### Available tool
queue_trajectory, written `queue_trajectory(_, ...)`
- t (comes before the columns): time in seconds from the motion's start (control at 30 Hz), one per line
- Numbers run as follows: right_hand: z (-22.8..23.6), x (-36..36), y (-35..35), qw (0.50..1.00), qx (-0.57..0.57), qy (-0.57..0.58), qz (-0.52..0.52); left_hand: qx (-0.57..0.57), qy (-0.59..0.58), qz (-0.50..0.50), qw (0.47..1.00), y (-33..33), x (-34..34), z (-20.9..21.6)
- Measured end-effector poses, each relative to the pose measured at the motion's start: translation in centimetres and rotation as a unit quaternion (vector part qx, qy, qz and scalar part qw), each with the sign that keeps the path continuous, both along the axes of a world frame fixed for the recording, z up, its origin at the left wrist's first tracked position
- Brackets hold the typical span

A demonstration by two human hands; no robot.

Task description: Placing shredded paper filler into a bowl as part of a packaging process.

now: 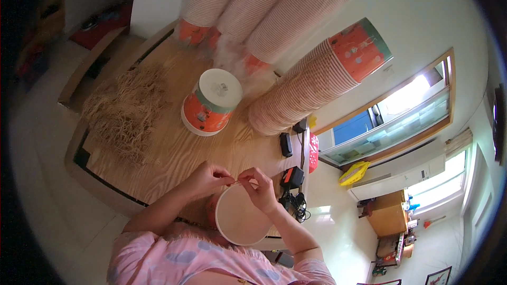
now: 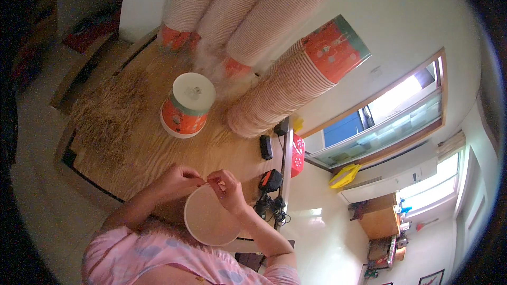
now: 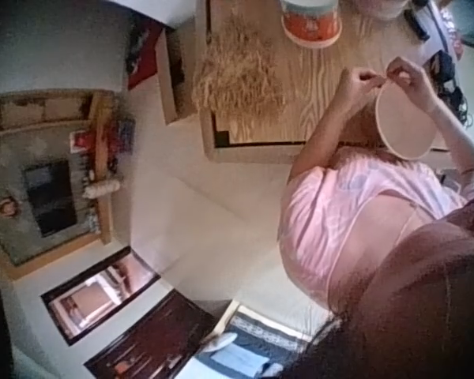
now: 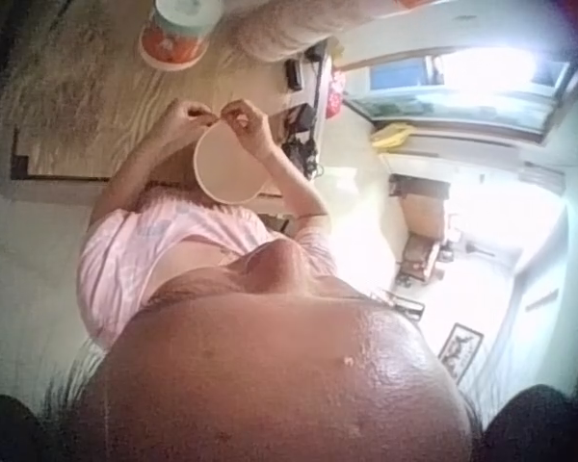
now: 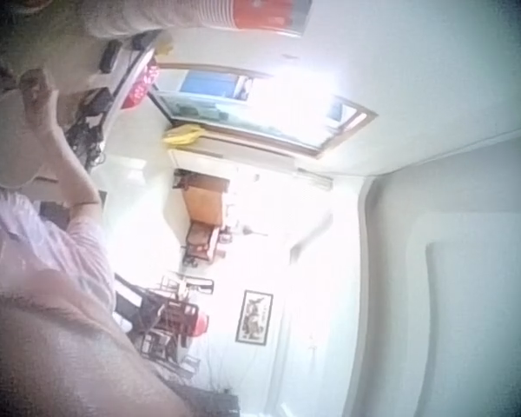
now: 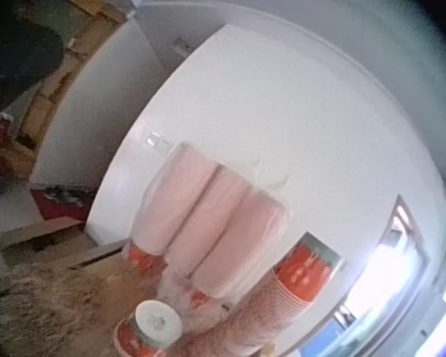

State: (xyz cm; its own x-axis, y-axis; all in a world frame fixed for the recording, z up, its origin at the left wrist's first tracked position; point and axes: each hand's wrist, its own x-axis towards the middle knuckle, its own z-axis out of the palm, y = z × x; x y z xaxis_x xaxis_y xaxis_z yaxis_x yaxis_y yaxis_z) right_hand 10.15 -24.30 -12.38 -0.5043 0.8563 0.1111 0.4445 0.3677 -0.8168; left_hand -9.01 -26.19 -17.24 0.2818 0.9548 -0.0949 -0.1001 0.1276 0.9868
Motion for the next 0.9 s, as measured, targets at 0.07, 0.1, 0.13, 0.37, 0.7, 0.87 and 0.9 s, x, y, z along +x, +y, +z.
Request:
queue_trajectory(0.07,0.3,-0.1,0.1,1.000,-0.012,-0.009,0.002,-0.001,0.007,0.007,1.000,0.3,0.1,0.0)
queue_trajectory(0.1,-0.1,0.2,0.2,1.000,-0.024,0.005,-0.006,0.005,-0.007,0.018,1.000,0.7,0.2,-0.4)
queue_trajectory(0.13,-0.5,0.3,0.5,0.999,-0.038,0.020,-0.011,0.010,-0.019,0.032,0.999,0.8,0.1,-0.5)
queue_trajectory(0.37,0.0,-0.1,1.1,0.999,-0.011,0.035,-0.012,0.010,-0.032,-0.012,0.999,0.7,0.0,0.7)
queue_trajectory(0.7,1.5,-1.6,1.3,0.993,0.115,-0.005,0.003,-0.004,-0.076,0.025,0.997,2.5,0.6,-2.4)
queue_trajectory(0.87,0.7,-1.0,0.6,0.988,0.131,-0.081,-0.002,0.010,-0.074,0.028,0.997,3.3,1.2,-2.8)
queue_trajectory(0.9,0.7,-0.9,0.5,0.985,0.142,-0.098,-0.010,0.010,-0.079,0.041,0.996,3.1,1.3,-2.7)
